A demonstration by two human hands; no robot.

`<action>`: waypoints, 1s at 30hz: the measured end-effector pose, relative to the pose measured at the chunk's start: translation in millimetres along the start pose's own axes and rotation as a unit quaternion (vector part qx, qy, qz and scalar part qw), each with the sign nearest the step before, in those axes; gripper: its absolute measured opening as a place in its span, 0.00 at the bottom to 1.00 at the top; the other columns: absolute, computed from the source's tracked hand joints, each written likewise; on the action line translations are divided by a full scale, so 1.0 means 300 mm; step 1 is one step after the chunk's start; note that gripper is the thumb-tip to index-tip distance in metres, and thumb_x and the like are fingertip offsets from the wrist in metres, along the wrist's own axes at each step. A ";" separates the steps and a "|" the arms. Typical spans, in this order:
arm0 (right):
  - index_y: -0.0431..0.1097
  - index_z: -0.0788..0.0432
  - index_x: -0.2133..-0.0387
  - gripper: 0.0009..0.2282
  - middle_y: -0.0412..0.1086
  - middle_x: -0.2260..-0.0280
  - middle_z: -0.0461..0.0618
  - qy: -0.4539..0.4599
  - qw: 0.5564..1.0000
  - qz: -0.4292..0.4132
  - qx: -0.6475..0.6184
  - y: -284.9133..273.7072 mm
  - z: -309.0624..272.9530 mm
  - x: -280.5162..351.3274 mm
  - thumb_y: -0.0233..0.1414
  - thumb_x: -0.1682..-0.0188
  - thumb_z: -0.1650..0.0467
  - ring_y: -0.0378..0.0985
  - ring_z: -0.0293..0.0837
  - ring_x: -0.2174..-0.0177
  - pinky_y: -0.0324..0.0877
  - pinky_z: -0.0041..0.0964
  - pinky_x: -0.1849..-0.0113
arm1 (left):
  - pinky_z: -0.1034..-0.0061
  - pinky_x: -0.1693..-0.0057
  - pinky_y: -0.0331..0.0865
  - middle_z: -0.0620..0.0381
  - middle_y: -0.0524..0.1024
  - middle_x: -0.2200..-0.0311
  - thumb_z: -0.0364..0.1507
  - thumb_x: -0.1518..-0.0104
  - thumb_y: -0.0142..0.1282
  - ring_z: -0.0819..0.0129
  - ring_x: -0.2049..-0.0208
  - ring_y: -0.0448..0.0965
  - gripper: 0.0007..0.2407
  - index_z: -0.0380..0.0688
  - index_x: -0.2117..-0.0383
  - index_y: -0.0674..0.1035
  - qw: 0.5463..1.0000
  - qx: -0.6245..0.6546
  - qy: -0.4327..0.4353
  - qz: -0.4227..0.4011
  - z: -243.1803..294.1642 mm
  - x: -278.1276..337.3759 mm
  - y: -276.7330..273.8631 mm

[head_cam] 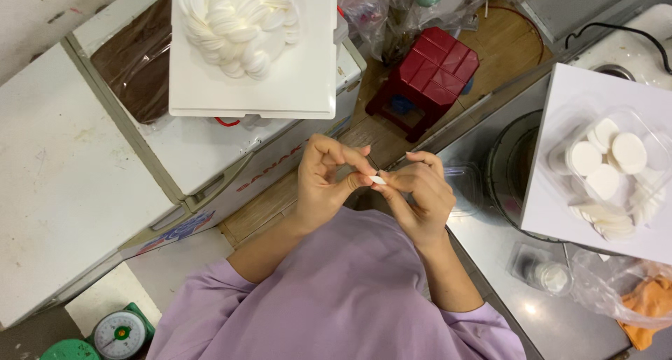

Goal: The person folds white circular paper sheets and places them into small white plastic cups on a white tray.

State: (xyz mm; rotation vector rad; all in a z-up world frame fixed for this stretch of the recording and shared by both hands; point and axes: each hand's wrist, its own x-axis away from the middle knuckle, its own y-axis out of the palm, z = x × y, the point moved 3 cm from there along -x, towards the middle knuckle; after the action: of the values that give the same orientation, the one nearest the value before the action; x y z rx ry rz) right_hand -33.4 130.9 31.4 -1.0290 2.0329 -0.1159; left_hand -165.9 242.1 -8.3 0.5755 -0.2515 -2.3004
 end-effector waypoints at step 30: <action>0.72 0.62 0.69 0.07 0.76 0.73 0.49 0.028 0.987 0.158 -0.025 -0.575 0.256 0.282 0.64 0.55 0.76 0.78 0.41 0.73 0.67 0.49 0.48 | 0.64 0.37 0.72 0.57 0.80 0.67 0.18 0.44 0.64 0.70 0.61 0.81 0.12 0.41 0.63 0.70 0.991 -0.070 -0.015 -0.115 -0.279 -0.062 0.617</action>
State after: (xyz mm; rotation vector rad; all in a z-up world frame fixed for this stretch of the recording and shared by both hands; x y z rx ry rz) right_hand 102.4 -21.8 -0.5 -0.7270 2.2327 0.0745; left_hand -0.1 123.5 -12.8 0.5222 -0.0367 -2.5267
